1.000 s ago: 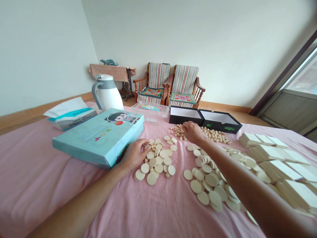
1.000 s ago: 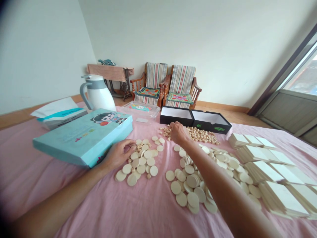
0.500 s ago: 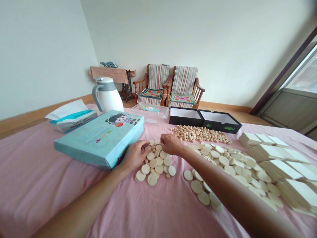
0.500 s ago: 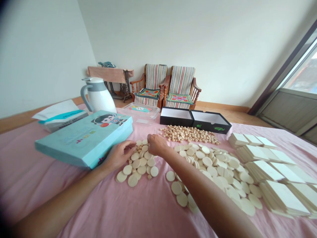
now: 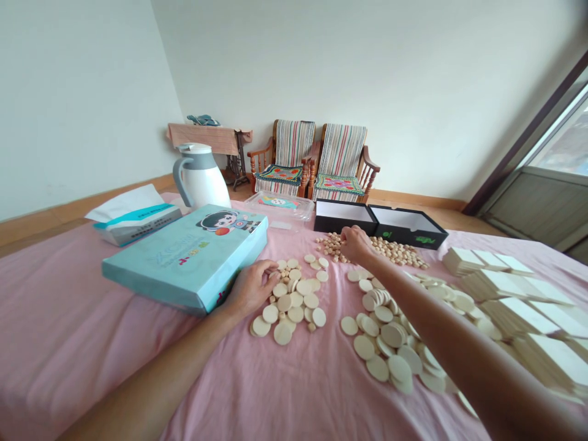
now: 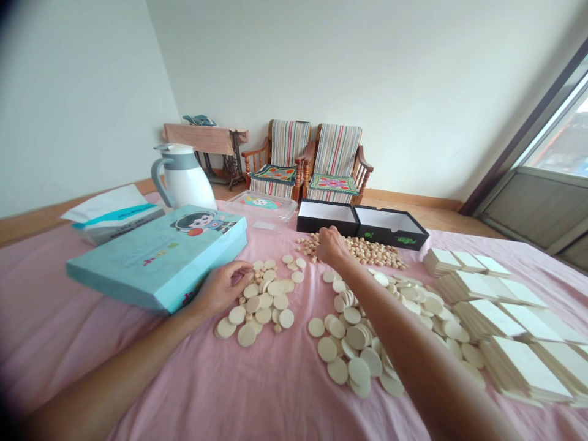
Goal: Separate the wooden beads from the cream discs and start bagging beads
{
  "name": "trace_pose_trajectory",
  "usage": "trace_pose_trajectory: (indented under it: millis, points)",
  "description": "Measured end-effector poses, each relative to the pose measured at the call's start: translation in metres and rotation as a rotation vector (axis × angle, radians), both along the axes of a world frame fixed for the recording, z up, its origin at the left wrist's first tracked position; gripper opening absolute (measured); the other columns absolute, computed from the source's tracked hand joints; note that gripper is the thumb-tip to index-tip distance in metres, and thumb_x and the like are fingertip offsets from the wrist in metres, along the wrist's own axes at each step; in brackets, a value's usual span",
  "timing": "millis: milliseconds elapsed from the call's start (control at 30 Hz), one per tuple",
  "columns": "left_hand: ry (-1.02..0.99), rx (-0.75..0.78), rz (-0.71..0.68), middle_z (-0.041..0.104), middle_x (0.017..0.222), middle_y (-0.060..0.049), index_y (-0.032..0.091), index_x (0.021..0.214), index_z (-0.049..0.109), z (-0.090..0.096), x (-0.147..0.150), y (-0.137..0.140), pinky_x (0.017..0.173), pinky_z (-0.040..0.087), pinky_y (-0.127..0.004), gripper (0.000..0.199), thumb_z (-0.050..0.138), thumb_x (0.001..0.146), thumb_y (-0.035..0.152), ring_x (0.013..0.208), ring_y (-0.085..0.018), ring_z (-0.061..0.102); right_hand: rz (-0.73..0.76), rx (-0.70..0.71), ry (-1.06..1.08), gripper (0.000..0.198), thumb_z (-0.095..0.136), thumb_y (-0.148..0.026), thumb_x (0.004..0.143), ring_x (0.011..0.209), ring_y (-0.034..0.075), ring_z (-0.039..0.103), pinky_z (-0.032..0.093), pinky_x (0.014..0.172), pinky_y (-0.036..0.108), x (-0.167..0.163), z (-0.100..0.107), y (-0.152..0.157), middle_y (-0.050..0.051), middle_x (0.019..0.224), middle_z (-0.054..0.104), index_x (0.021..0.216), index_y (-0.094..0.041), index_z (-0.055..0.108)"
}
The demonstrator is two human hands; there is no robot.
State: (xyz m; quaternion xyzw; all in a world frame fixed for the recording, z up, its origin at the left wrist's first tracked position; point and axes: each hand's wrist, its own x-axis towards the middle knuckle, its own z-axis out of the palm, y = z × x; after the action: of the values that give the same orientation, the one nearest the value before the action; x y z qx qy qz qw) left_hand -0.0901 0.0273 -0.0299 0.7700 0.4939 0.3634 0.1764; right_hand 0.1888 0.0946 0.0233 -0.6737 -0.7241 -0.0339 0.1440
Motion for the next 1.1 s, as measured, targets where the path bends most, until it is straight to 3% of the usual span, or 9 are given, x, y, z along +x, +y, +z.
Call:
trace_pose_trajectory:
  millis: [133,233,500,633,900,1100]
  points:
    - [0.002,0.005,-0.001,0.069,0.098,-0.008,0.017,0.099,0.062,0.0,0.0,0.0,0.082,0.051,-0.033,0.022,0.051,0.084,0.029,0.089,-0.02,0.064,-0.08,0.041,0.001,0.027,0.048,-0.007,0.071,0.076,0.02,0.056,0.038,0.064,0.027,0.018,0.0,0.0,0.014,0.095,0.053,0.094,-0.013,0.061]
    - [0.007,0.008,-0.002,0.069,0.097,-0.008,0.017,0.099,0.063,0.0,0.0,0.0,0.081,0.051,-0.033,0.022,0.051,0.084,0.028,0.088,-0.02,0.064,-0.035,0.046,0.003,0.029,0.046,-0.006,0.073,0.079,0.021,0.056,0.038,0.065,0.028,0.011,0.001,-0.004,0.014,0.096,0.054,0.097,-0.014,0.06]
    - [-0.001,0.0,0.0,0.069,0.097,-0.007,0.016,0.1,0.063,0.002,0.001,-0.001,0.082,0.051,-0.031,0.023,0.052,0.084,0.028,0.088,-0.019,0.065,0.482,-0.114,-0.005,0.025,0.05,-0.006,0.072,0.081,0.014,0.056,0.037,0.071,0.021,-0.056,-0.008,-0.028,0.004,0.089,0.061,0.09,-0.018,0.062]
    - [-0.003,-0.002,0.005,0.069,0.096,-0.007,0.016,0.101,0.063,0.003,0.002,-0.002,0.081,0.051,-0.031,0.024,0.051,0.084,0.028,0.087,-0.019,0.065,0.575,-0.154,-0.011,0.027,0.05,-0.005,0.072,0.078,0.013,0.056,0.037,0.067,0.021,-0.075,-0.013,-0.032,0.005,0.093,0.061,0.093,-0.017,0.061]
    - [0.005,-0.009,0.018,0.069,0.096,-0.007,0.017,0.1,0.063,0.005,0.003,-0.003,0.079,0.051,-0.03,0.023,0.052,0.084,0.029,0.087,-0.019,0.065,0.552,-0.126,-0.023,0.017,0.052,-0.009,0.073,0.074,0.013,0.054,0.035,0.065,0.022,-0.078,-0.015,-0.029,0.005,0.088,0.059,0.087,-0.016,0.059]
    - [0.016,-0.009,0.014,0.069,0.095,-0.007,0.016,0.099,0.063,0.005,0.003,-0.003,0.08,0.051,-0.03,0.022,0.052,0.083,0.028,0.087,-0.019,0.065,0.304,0.006,-0.01,0.019,0.048,-0.009,0.073,0.076,0.016,0.052,0.034,0.065,0.024,-0.04,-0.004,-0.011,0.008,0.09,0.057,0.089,-0.015,0.056]
